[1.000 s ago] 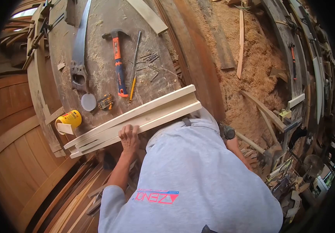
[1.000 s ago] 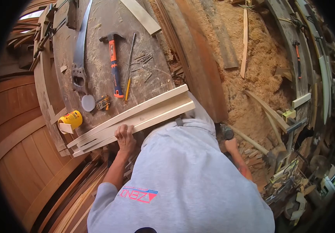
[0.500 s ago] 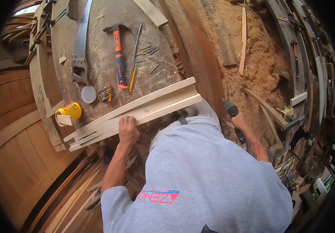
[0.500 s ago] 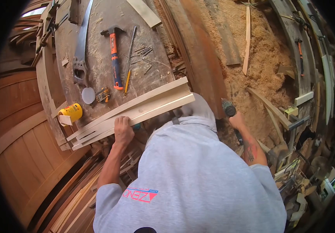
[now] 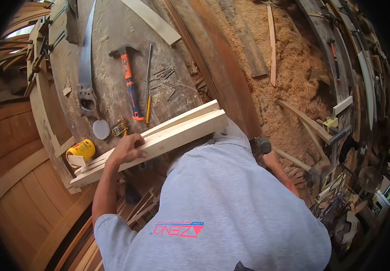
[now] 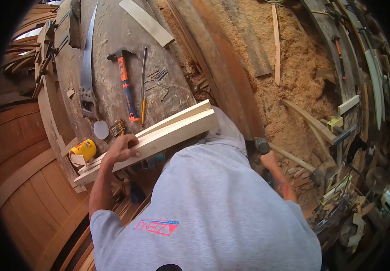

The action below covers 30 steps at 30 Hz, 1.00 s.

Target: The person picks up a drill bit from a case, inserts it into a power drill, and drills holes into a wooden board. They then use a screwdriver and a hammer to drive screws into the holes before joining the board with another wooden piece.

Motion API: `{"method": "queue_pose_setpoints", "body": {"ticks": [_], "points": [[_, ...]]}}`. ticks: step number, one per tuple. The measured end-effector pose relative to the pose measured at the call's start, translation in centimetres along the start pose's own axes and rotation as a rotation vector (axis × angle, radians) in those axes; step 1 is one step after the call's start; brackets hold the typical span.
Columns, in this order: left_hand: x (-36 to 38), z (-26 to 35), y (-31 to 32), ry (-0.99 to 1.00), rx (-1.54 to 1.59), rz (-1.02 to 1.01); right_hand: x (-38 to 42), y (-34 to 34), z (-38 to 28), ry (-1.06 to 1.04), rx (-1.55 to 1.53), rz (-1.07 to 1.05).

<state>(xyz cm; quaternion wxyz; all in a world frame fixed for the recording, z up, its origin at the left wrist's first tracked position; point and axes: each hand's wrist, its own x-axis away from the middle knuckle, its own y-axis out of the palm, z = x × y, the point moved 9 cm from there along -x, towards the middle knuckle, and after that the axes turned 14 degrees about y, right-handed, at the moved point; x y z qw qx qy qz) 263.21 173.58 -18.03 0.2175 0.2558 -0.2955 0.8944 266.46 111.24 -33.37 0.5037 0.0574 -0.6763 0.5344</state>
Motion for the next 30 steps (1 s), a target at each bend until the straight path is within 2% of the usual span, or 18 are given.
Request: {"method": "queue_pose_setpoints", "body": {"ticks": [3,6,9,11,12,13,15,17,19,21,23,25,27,29,30], "points": [[-0.7,-1.8,-1.2,-0.004,0.153,0.051,1.0,1.7,1.9,0.140,0.007,-0.032],[-0.4,-2.2,-1.2,0.086,0.040,0.077,2.2,3.2,2.4,0.188,0.002,-0.032],[1.7,0.0,0.0,0.157,-0.055,0.102,3.9,4.2,2.0,0.186,-0.056,-0.041],[3.7,1.0,-0.4,0.171,-0.608,0.218,4.3,5.1,1.7,0.163,-0.095,-0.057],[4.7,-0.3,-0.5,0.127,-0.651,0.250,4.3,5.5,1.5,0.151,-0.115,-0.063],[5.3,-2.0,-0.5,0.118,-0.638,0.241,4.2,6.0,1.4,0.131,-0.146,-0.073],[7.6,-6.7,-1.6,-0.079,-0.598,0.250,3.9,6.9,1.0,0.086,-0.196,-0.097],[9.0,-8.4,-2.1,-0.109,-0.567,0.255,3.3,6.9,0.2,0.041,-0.220,-0.106],[9.7,-8.9,-2.1,-0.138,-0.537,0.266,3.1,6.2,-0.7,0.021,-0.206,-0.107],[9.9,-7.8,-1.9,-0.042,-0.538,0.320,3.2,4.2,-2.3,0.032,-0.113,-0.080],[10.2,-7.9,-1.0,-0.059,-0.548,0.318,2.3,3.5,-2.2,0.054,-0.040,-0.044],[10.3,-6.6,0.4,-0.080,-0.488,0.296,0.7,2.2,-1.5,0.023,0.030,0.072],[10.8,-7.6,2.1,-0.097,-0.475,0.245,0.9,0.8,-1.9,0.024,0.010,0.100],[12.2,-7.3,2.2,-0.096,-0.448,0.401,2.3,-1.5,-3.0,0.013,0.014,0.120],[13.4,-9.0,2.5,-0.189,-0.419,0.400,2.5,-1.8,-3.6,0.031,0.036,0.059]]}}
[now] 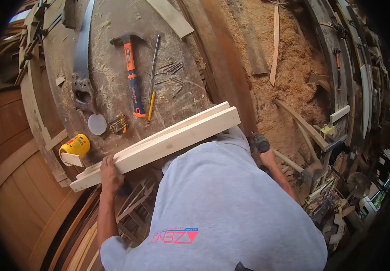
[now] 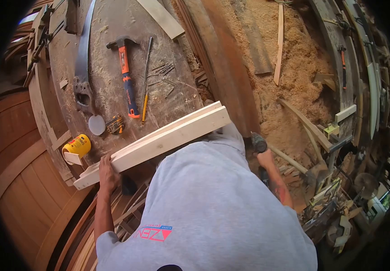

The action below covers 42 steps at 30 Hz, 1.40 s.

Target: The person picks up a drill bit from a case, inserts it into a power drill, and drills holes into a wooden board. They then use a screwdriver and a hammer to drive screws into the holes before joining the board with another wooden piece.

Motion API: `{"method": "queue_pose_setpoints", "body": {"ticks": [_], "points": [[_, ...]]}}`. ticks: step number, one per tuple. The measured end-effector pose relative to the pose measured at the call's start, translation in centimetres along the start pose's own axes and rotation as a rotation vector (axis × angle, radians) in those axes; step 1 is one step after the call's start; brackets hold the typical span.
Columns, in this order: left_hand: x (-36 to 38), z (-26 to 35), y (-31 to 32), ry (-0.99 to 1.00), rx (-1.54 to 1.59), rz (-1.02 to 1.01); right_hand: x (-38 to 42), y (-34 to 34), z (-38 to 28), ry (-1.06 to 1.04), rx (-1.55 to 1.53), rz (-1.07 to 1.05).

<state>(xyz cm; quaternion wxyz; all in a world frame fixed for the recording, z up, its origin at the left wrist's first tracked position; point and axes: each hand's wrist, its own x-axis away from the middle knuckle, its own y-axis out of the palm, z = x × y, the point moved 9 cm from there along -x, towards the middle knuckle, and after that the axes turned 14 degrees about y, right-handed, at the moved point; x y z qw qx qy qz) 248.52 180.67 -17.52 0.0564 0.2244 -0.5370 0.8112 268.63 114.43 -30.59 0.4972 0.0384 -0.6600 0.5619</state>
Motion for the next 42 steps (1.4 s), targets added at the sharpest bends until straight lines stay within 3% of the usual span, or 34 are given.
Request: {"method": "queue_pose_setpoints", "body": {"ticks": [3,4,5,8,12,20,22,24,26,28,32,36,38,42], "points": [[2.7,-3.5,-1.1,-0.005,-0.135,0.087,-3.7,2.1,0.6,-0.095,-0.028,-0.109],[3.5,-4.9,-1.3,-0.021,-0.149,0.103,-4.1,2.1,-0.4,-0.278,-0.083,-0.140],[4.2,-6.6,-1.6,-0.040,-0.170,0.114,-3.0,2.3,-2.5,-0.457,-0.147,-0.187],[4.9,-8.5,-1.3,-0.032,-0.161,0.125,4.0,0.3,-7.5,-0.578,-0.109,-0.067],[5.0,-8.3,-1.2,0.020,-0.126,0.155,-4.1,0.9,-2.8,-0.466,-0.077,-0.093],[5.1,-8.5,-0.6,-0.005,-0.134,0.166,-2.9,-0.7,-2.7,-0.204,0.012,-0.066],[6.0,-8.8,0.3,-0.049,-0.197,0.253,-0.8,-1.5,-3.0,-0.039,0.181,-0.009],[6.8,-8.5,0.6,-0.095,-0.204,0.346,-4.4,2.0,-0.5,-0.272,-0.022,-0.113],[7.0,-7.7,0.7,-0.071,-0.261,0.424,-3.3,2.2,-0.8,-0.373,-0.101,-0.146],[7.2,-7.7,0.7,-0.041,-0.320,0.510,0.2,1.3,-2.4,-0.177,-0.017,-0.185],[7.9,-7.7,1.2,-0.003,-0.356,0.649,0.4,1.9,-2.8,-0.275,-0.010,-0.126],[8.4,-8.1,1.5,-0.076,-0.411,0.719,3.5,-0.1,-5.7,-0.187,0.105,-0.134],[9.8,-10.4,3.0,-0.092,-0.413,0.681,3.4,-0.1,-5.8,-0.218,0.056,-0.162],[7.8,-7.5,0.2,-0.131,-0.352,0.662,4.1,-1.1,-6.7,-0.122,0.213,-0.173]]}}
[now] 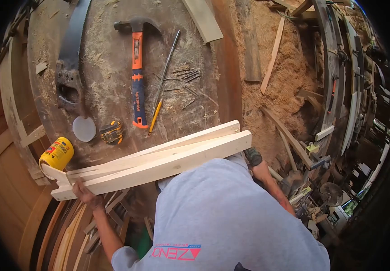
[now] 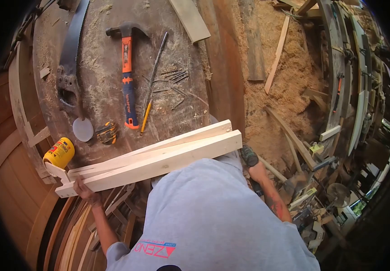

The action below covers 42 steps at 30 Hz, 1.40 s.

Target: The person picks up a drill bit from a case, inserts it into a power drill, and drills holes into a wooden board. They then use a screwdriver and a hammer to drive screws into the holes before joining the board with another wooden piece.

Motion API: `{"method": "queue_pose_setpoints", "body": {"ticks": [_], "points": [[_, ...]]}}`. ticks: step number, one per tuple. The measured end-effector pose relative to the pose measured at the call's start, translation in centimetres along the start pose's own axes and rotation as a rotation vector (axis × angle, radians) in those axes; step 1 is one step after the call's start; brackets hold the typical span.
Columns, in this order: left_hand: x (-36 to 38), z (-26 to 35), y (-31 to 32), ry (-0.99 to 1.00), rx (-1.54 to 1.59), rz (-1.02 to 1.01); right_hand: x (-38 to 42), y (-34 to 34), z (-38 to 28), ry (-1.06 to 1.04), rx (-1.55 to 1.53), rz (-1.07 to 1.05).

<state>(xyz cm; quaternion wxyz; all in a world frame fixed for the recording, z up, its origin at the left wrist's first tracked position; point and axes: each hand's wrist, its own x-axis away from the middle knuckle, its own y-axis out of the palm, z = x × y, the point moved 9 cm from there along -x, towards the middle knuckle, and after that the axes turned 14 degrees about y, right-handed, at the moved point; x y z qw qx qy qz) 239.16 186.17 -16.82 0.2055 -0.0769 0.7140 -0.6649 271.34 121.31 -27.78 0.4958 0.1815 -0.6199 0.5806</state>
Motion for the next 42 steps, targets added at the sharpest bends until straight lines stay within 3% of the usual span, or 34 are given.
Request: {"method": "queue_pose_setpoints", "body": {"ticks": [6,8,9,11,12,14,16,17,21,23,25,27,29,31,33,34,35,36,37,39,40,41,42], "points": [[-2.2,0.9,-0.5,0.046,0.090,-0.171,-0.5,0.0,-0.6,-0.147,-0.076,0.019],[-1.4,0.2,1.0,-0.025,0.055,-0.510,-2.1,0.9,1.1,-0.178,-0.079,0.047],[-3.1,0.6,0.1,-0.016,0.056,-0.513,-2.8,1.4,1.9,-0.186,-0.083,0.056],[-5.2,2.4,-0.3,-0.086,0.166,-0.953,-3.8,2.7,4.0,-0.136,-0.109,0.059],[-6.2,3.7,-1.0,-0.033,0.096,-1.108,-4.0,3.4,5.0,-0.114,-0.120,0.057],[-12.3,9.5,-0.2,0.061,0.294,-1.315,-5.3,5.6,6.4,0.020,-0.170,-0.085],[-23.6,18.9,-0.8,0.060,0.807,-0.555,-4.9,6.1,6.2,0.019,-0.276,-0.036],[-25.6,23.3,0.9,0.177,0.989,-0.501,-4.4,6.2,6.2,0.021,-0.366,0.016],[-27.1,42.5,6.7,0.994,1.150,-0.562,-0.1,5.3,5.2,0.190,-0.353,-0.042],[-25.7,46.3,8.3,1.162,1.156,-0.499,2.4,4.2,5.4,0.169,-0.373,0.102],[-23.4,48.9,9.5,1.392,0.996,-0.736,4.2,5.1,7.1,0.257,-0.392,0.186],[-22.9,49.6,10.1,1.406,0.955,-0.818,5.2,6.9,9.0,0.357,-0.397,0.242],[-23.5,49.9,9.4,1.497,0.910,-0.499,5.3,10.0,10.9,0.381,-0.565,0.118],[-23.4,50.3,10.3,1.484,0.926,-0.623,6.7,11.9,11.3,0.420,-0.602,0.040],[-23.3,50.4,9.5,1.539,1.009,-0.519,6.5,13.9,12.3,0.411,-0.602,0.094],[-23.1,50.4,9.3,1.542,0.999,-0.519,6.5,14.4,12.7,0.399,-0.602,0.126],[-23.9,50.1,9.6,1.384,1.062,-0.574,6.8,15.2,13.2,0.391,-0.609,0.125],[-24.8,49.8,10.0,1.227,1.120,-0.621,7.4,15.5,13.0,0.330,-0.750,0.133],[-24.9,49.6,10.2,1.235,1.112,-0.616,8.1,15.1,12.5,0.269,-0.889,0.143],[-27.9,47.4,12.3,0.787,1.132,-0.479,9.8,13.3,12.1,0.320,-0.861,0.142],[-28.1,46.4,12.0,0.547,1.232,-0.506,11.3,10.9,11.0,0.304,-0.825,0.181],[-27.8,46.4,9.5,0.553,1.240,-0.515,12.7,9.3,10.6,0.305,-0.803,0.200],[-27.1,46.0,7.8,0.421,1.243,-0.649,14.0,7.7,10.3,0.306,-0.782,0.219]]}}
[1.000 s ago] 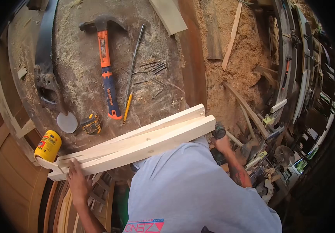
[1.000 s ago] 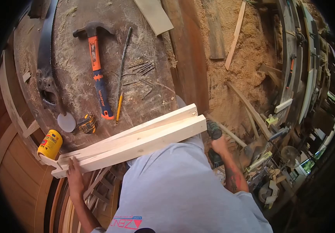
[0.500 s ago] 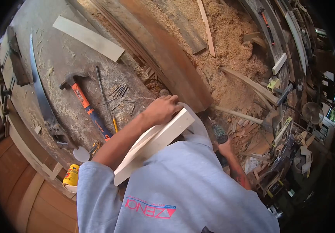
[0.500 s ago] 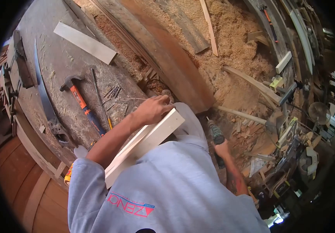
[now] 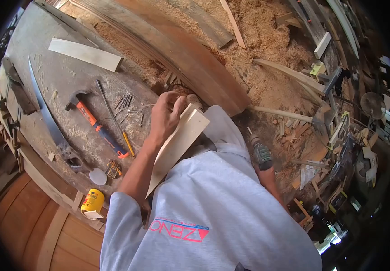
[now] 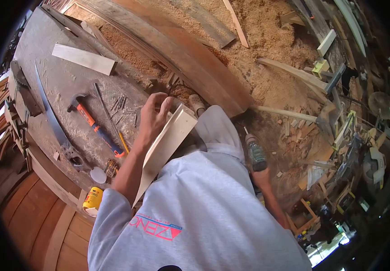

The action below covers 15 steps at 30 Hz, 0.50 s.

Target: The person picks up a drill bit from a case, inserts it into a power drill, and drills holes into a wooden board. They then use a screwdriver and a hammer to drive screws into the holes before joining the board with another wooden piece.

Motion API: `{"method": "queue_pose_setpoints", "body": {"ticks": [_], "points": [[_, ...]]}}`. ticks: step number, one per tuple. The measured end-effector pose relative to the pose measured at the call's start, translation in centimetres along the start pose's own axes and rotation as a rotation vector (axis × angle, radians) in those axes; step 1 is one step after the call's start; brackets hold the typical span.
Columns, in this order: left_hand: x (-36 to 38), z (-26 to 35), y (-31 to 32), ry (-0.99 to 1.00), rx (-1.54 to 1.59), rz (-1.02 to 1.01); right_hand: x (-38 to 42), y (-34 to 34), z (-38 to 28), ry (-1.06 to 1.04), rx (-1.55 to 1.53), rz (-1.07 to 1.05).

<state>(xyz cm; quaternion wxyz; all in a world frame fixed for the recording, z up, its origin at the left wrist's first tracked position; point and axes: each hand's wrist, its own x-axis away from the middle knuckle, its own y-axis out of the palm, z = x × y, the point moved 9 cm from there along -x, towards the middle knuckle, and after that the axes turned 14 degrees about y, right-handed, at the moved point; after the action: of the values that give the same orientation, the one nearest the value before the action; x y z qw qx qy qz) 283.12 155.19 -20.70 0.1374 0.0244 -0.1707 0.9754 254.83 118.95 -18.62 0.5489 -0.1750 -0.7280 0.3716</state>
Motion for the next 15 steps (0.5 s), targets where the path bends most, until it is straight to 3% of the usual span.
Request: {"method": "queue_pose_setpoints", "body": {"ticks": [1,3,4,7,10,15], "points": [[1.9,0.3,0.1,-0.160,0.063,-0.018,1.2,-1.2,-1.8,-0.140,-0.075,0.002],[5.4,1.2,2.1,-0.145,-0.101,-0.297,4.0,-3.8,-6.6,-0.311,-0.057,-0.059],[6.3,2.9,2.4,0.084,-0.293,-0.250,5.9,-5.1,-9.4,-0.333,0.039,-0.125],[7.3,1.8,3.5,0.014,-0.473,-0.203,11.8,-7.6,-18.0,-0.475,0.213,-0.248],[7.2,1.6,3.1,-0.024,-0.389,-0.145,13.4,-6.8,-19.9,-0.451,0.236,-0.426],[6.9,2.7,2.0,-0.039,-0.339,-0.058,15.9,-4.9,-24.7,-0.510,0.334,-0.427]]}}
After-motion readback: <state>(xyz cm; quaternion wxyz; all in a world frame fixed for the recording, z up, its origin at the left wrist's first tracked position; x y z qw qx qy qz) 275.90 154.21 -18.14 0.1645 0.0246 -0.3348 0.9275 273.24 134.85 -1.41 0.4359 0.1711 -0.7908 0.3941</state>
